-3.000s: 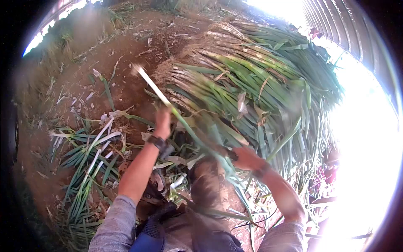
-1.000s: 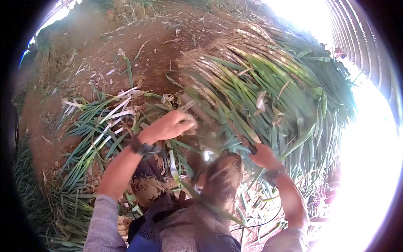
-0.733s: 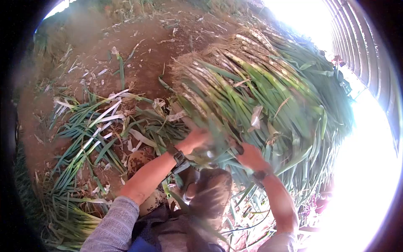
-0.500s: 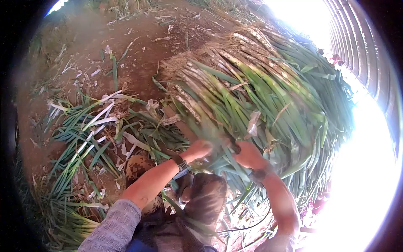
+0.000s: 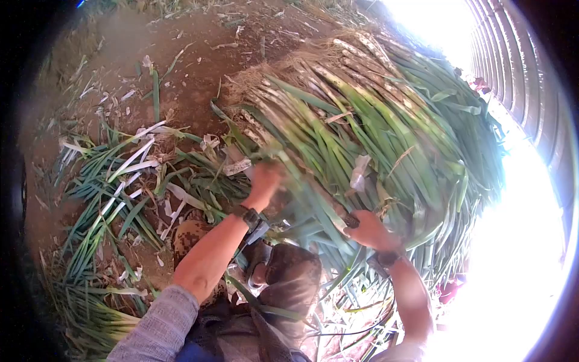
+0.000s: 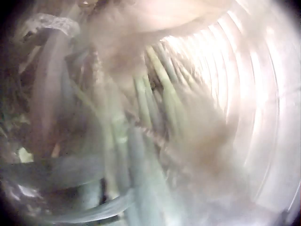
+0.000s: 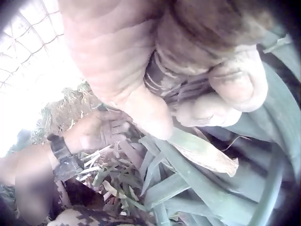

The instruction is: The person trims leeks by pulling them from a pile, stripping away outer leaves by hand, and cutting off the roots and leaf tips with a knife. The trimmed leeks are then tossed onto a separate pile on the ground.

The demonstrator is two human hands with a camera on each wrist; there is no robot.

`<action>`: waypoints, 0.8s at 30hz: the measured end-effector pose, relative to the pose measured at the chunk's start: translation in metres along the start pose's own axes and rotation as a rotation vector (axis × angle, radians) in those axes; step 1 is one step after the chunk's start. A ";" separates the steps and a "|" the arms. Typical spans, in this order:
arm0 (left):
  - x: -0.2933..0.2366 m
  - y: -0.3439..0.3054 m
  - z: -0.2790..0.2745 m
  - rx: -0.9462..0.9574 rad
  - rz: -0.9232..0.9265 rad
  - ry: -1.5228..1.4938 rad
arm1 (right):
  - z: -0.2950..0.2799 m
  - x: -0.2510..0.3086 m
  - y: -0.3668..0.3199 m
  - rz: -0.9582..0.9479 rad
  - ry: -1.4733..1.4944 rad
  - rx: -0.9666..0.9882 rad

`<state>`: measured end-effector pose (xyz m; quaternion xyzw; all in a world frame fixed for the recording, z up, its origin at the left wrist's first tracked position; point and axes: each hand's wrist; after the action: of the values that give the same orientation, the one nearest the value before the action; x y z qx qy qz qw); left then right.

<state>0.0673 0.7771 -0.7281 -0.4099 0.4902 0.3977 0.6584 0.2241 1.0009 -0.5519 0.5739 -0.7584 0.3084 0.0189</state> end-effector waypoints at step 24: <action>0.088 0.069 0.014 -0.221 0.516 0.788 | 0.008 -0.002 0.016 0.041 0.214 0.151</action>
<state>0.0260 0.8250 -0.8217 -0.4618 0.7428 0.4121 0.2553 0.2131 1.0015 -0.5660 0.5219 -0.7383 0.4243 0.0500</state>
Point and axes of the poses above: each hand's wrist, its own y-axis towards the middle knuckle, its own z-axis out of the palm, x = y × z, and after that the axes turned 11 degrees about y, right-handed
